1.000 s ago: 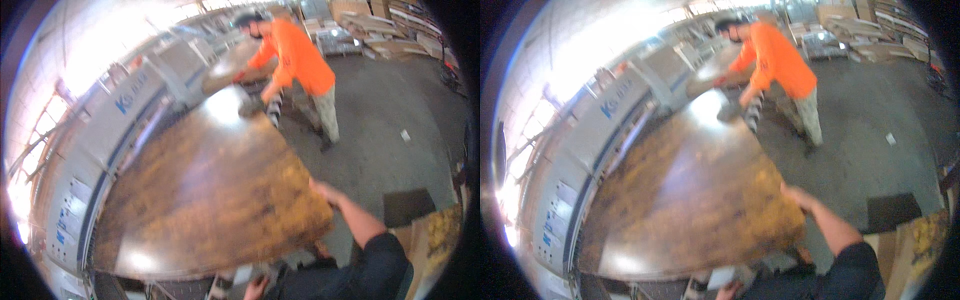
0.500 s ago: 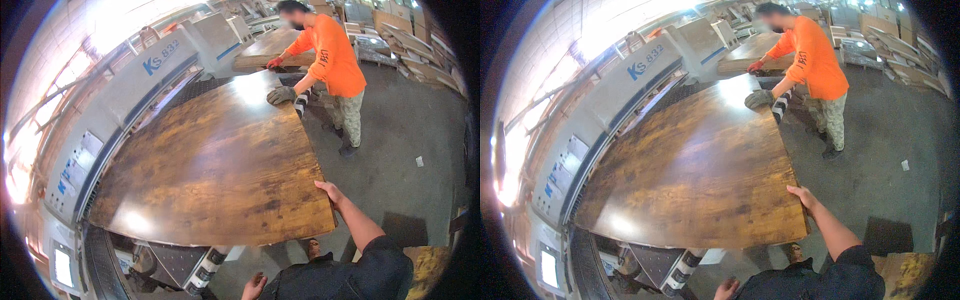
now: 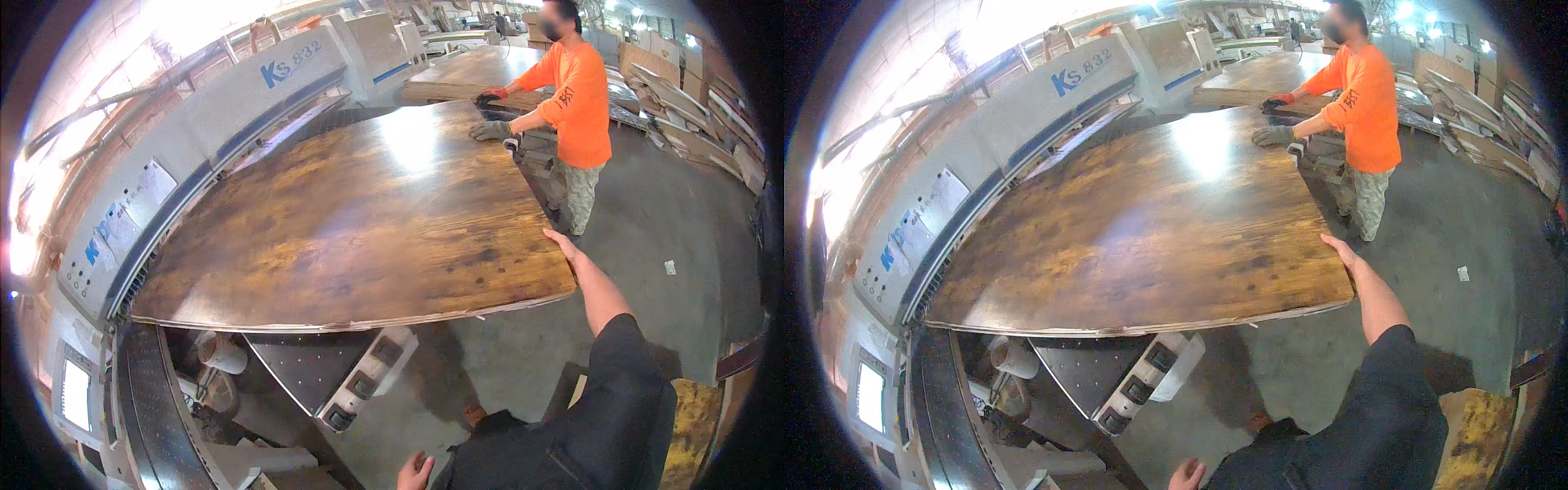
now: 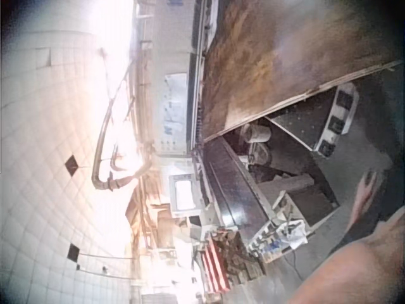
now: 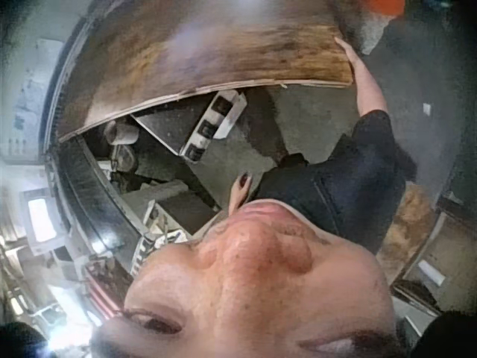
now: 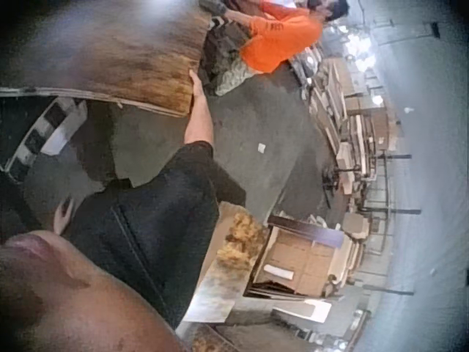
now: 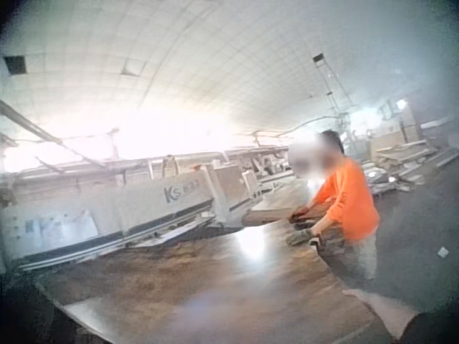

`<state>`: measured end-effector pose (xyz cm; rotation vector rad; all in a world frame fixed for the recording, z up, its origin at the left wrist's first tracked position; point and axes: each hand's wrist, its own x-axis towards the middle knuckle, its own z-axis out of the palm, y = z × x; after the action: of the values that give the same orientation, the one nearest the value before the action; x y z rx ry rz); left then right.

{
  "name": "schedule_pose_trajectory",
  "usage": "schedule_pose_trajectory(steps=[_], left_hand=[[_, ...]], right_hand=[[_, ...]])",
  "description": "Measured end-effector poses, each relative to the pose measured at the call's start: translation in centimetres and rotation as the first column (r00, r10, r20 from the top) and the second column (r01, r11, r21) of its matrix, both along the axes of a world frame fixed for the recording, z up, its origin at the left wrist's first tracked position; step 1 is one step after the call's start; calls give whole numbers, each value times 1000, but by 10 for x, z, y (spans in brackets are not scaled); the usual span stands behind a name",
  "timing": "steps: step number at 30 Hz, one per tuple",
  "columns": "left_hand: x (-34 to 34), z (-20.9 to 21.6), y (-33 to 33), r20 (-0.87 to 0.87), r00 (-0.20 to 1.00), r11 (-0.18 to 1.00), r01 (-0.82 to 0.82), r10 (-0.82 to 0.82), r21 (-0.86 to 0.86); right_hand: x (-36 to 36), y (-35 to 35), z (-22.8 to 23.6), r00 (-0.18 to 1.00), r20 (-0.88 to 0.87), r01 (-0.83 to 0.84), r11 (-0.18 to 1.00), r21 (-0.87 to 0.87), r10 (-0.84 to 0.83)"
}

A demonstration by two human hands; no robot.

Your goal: The person lifts and moves large wooden panels with assistance from another worker. They position the panels on a machine table and then carry them to a storage area, repeating the process multiple times.

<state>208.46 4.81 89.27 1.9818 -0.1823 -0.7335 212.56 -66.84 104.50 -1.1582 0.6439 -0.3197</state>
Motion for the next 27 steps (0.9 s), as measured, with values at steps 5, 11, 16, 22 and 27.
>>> schedule_pose_trajectory(steps=[5,11,16,22,27], left_hand=[[-15,-21,85,23,1000,976,-16,11,219],[-22,10,151,-185,981,863,148,-65,483],[6,36,163,-158,987,911,102,-41,400],[-12,18,189,41,997,990,-76,72,119],[-32,10,246,-199,979,966,-87,38,-245]], right_hand=[[-5,0,-6,993,-121,29,992,122,-14],[-19,28,-14,995,98,-10,1000,-2,10],[-62,111,-27,988,144,-58,996,63,48],[-108,278,-33,995,78,73,995,-65,-68],[-150,438,-26,992,45,108,984,143,-115]])
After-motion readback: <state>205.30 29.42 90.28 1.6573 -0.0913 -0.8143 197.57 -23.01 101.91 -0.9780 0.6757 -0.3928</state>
